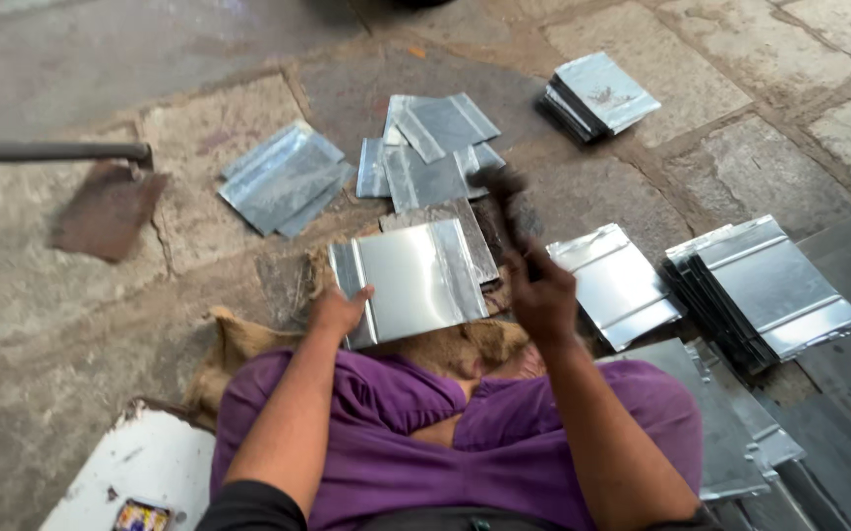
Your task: The person sits on the floor and repeatedly hammers a rectangular metal sheet placed on a burlap sack. They use a hammer to strike the sheet multiple times, occasionally adjusting its position, and then place the finished piece onto a stack of similar sheets.
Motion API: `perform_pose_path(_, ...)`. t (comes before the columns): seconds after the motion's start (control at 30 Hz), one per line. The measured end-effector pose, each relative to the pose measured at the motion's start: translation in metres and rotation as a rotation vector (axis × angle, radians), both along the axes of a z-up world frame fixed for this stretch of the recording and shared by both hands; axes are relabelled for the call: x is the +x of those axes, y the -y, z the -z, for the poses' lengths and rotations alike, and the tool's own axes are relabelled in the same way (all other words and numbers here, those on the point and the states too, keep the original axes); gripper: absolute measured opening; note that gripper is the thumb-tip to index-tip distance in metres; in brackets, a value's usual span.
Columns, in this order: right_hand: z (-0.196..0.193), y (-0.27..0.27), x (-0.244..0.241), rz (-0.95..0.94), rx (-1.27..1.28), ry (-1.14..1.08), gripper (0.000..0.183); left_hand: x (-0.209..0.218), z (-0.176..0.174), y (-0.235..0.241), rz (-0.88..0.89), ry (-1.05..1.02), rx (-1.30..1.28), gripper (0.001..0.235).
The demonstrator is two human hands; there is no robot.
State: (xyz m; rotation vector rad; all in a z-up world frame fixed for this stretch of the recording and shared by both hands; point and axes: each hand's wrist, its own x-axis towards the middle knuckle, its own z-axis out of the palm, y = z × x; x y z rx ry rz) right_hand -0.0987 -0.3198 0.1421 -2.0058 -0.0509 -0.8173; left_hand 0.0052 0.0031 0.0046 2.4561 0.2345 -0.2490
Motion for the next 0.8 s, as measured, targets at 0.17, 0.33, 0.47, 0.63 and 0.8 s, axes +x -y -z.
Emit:
perform_pose_path(0.17, -0.020, 0.020, -0.014, -0.164, 0.375, 0.399, 0.015, 0.000, 0.004, -0.002, 0.026, -0.023, 0.099, 0.080)
perform_pose_path(0.33, 0.051, 0.000, 0.009, -0.401, 0.620, 0.149, 0.022, 0.002, 0.004, -0.002, 0.022, -0.037, 0.115, 0.081)
perform_pose_path(0.47, 0.040, -0.018, 0.016, -0.040, -0.072, -0.477, 0.031, 0.000, -0.005, -0.001, 0.011, 0.017, 0.004, 0.073)
perform_pose_path(0.63, -0.025, -0.005, -0.005, -0.188, 0.149, 0.074, 0.031, -0.002, -0.011, 0.001, 0.010, -0.011, 0.000, 0.071)
perform_pose_path(0.8, -0.004, -0.009, 0.000, -0.233, 0.404, 0.492, 0.031, 0.003, -0.017, 0.000, -0.002, -0.060, 0.021, 0.079)
